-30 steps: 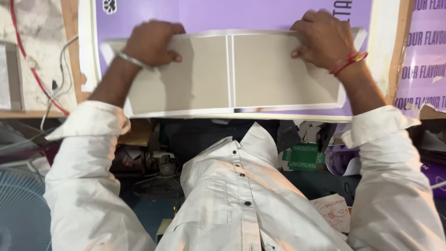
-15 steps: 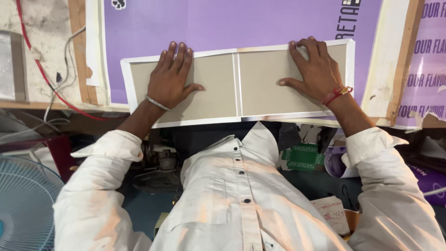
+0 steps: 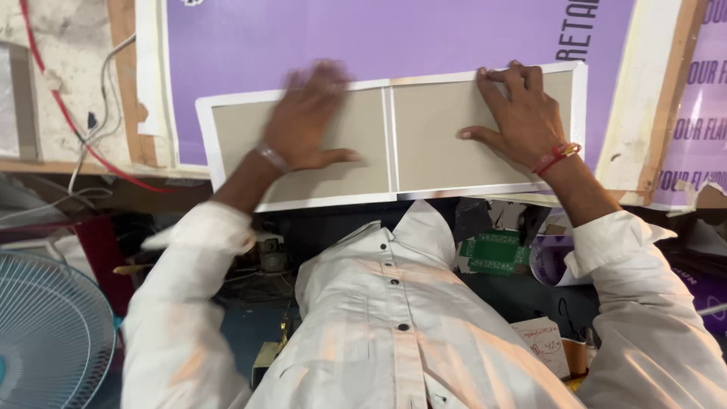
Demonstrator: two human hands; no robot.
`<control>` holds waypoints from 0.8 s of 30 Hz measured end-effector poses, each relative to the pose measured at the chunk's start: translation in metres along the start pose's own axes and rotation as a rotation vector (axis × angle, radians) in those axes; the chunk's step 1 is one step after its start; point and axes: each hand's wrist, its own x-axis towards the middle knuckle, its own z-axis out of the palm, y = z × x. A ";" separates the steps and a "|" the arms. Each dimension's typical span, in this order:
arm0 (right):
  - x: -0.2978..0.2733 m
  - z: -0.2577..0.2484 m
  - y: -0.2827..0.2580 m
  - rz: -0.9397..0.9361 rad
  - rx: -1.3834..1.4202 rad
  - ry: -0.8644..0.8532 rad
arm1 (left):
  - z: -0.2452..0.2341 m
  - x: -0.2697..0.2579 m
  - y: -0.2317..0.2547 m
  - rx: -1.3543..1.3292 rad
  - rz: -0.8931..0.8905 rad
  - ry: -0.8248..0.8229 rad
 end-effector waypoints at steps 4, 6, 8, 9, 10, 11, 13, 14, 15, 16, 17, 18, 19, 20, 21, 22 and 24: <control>-0.002 0.001 0.003 0.023 0.036 0.018 | 0.004 0.076 0.041 0.035 0.236 -0.081; 0.002 0.000 0.002 0.067 0.072 -0.021 | 0.008 0.095 0.061 0.056 0.312 -0.052; 0.005 -0.001 0.003 0.084 0.091 -0.029 | 0.015 0.116 0.082 0.042 0.379 -0.022; 0.003 -0.001 0.002 0.080 0.096 -0.023 | 0.020 0.125 0.094 0.013 0.408 -0.010; 0.003 -0.001 0.004 0.073 0.097 -0.016 | 0.022 0.131 0.101 -0.015 0.435 0.007; 0.002 -0.001 0.004 0.086 0.094 -0.020 | 0.022 0.134 0.104 -0.093 0.439 0.047; 0.002 -0.001 0.005 0.093 0.094 -0.036 | 0.016 0.128 0.103 -0.252 0.423 0.127; 0.005 0.000 0.005 0.083 0.076 -0.018 | 0.010 0.121 0.094 -0.272 0.323 0.152; 0.007 0.000 0.007 0.072 0.058 -0.001 | 0.001 0.109 0.083 -0.292 0.222 0.177; 0.006 0.001 0.006 0.068 0.049 0.013 | -0.006 0.093 0.071 -0.312 0.122 0.191; 0.006 0.002 0.006 0.062 0.056 0.015 | -0.012 0.075 0.059 -0.228 0.073 0.329; 0.005 0.001 0.007 0.064 0.060 0.021 | -0.017 0.063 0.048 -0.142 0.034 0.467; 0.005 0.000 0.008 0.065 0.064 0.026 | -0.020 0.055 0.039 -0.098 0.008 0.453; 0.005 -0.001 0.009 0.081 0.074 0.011 | -0.020 0.046 0.034 -0.055 -0.022 0.438; 0.006 -0.002 0.009 0.097 0.085 -0.005 | -0.018 0.040 0.032 -0.022 -0.023 0.441; 0.008 -0.004 0.009 0.113 0.087 -0.021 | -0.015 0.036 0.032 0.007 -0.021 0.449; 0.009 -0.008 0.007 0.110 0.123 -0.026 | -0.007 0.032 0.040 0.071 -0.024 0.469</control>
